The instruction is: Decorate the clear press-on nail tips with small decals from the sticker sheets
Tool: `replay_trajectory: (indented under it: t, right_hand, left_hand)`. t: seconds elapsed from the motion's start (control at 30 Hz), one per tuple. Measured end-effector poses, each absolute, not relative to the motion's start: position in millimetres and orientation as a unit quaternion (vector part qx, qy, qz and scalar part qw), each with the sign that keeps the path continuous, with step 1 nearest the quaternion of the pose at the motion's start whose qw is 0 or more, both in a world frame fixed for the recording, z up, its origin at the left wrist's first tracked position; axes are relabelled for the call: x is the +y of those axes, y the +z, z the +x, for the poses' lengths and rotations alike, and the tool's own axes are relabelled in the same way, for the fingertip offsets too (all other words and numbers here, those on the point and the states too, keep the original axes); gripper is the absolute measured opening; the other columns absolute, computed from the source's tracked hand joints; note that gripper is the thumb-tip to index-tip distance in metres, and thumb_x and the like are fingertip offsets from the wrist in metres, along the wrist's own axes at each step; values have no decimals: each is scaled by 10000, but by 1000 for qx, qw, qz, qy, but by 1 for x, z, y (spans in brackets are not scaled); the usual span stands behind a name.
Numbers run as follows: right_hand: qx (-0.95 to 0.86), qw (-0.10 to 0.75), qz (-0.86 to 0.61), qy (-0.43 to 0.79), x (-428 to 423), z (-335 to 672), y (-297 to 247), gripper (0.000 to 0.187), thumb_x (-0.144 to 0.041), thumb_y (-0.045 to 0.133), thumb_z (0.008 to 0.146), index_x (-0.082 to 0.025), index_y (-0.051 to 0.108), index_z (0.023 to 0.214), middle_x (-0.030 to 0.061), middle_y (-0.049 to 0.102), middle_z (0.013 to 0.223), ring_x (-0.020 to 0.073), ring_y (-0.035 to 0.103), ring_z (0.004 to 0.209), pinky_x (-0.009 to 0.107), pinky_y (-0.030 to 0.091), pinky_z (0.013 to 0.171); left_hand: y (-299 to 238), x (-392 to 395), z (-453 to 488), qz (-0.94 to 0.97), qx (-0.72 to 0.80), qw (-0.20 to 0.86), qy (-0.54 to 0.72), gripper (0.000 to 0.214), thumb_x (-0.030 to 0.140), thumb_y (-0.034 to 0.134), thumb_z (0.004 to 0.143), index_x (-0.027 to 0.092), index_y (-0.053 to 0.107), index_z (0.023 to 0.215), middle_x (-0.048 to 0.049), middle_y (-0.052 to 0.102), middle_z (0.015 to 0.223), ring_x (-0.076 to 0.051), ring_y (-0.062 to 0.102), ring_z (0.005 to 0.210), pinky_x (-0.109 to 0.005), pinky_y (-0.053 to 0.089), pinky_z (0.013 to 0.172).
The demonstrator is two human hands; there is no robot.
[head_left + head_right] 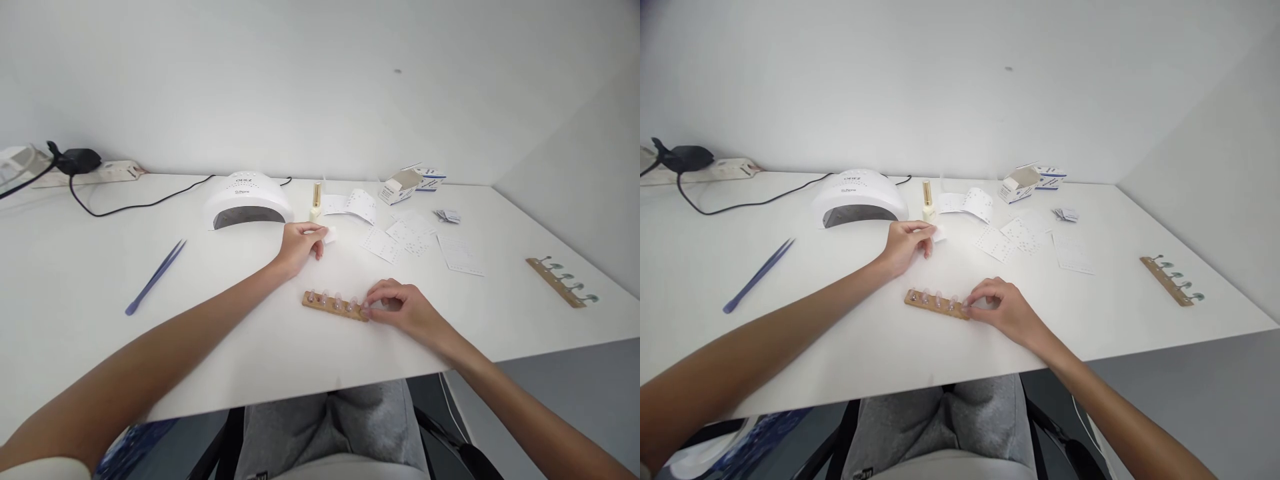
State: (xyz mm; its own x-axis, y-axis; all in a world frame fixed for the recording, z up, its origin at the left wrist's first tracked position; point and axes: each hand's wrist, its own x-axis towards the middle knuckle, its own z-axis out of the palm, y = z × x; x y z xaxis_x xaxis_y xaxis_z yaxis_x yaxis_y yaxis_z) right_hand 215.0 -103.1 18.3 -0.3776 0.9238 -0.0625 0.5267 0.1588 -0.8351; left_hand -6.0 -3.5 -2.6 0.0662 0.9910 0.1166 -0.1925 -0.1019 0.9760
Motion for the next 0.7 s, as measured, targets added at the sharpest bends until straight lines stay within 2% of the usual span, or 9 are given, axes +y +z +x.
replay_trajectory:
  t: [0.2, 0.4, 0.5, 0.7]
  right_hand:
    - [-739, 219, -493, 403, -81, 219, 27, 112, -371, 711, 723, -260, 725, 734, 3, 666, 874, 135, 480, 682, 288, 357, 619]
    - [-752, 279, -515, 302, -10, 204, 31, 139, -355, 699, 695, -231, 739, 744, 22, 692, 881, 143, 496, 685, 289, 370, 623]
    - [-749, 303, -518, 283, 29, 186, 23, 167, -338, 685, 676, -205, 743, 758, 43, 697, 885, 143, 505, 670, 285, 391, 616]
    - [-757, 319, -500, 276, 69, 159, 5, 222, -332, 648, 676, -160, 740, 783, 48, 693, 762, 133, 520, 614, 269, 412, 584]
  left_hand:
    - [-4, -1, -7, 472, 397, 545, 568, 171, 255, 720, 688, 92, 671, 674, -7, 532, 424, -102, 468, 338, -247, 362, 369]
    - [-2, -1, -7, 458, 394, 551, 575, 196, 271, 741, 668, 87, 674, 671, -10, 532, 419, -103, 463, 329, -249, 354, 362]
    - [-2, -1, -8, 453, 391, 553, 580, 209, 287, 743, 669, 91, 669, 671, -3, 523, 413, -102, 458, 326, -248, 351, 359]
    - [-4, 0, -8, 452, 382, 561, 578, 242, 317, 749, 667, 87, 677, 690, -3, 528, 426, -101, 465, 330, -247, 353, 356]
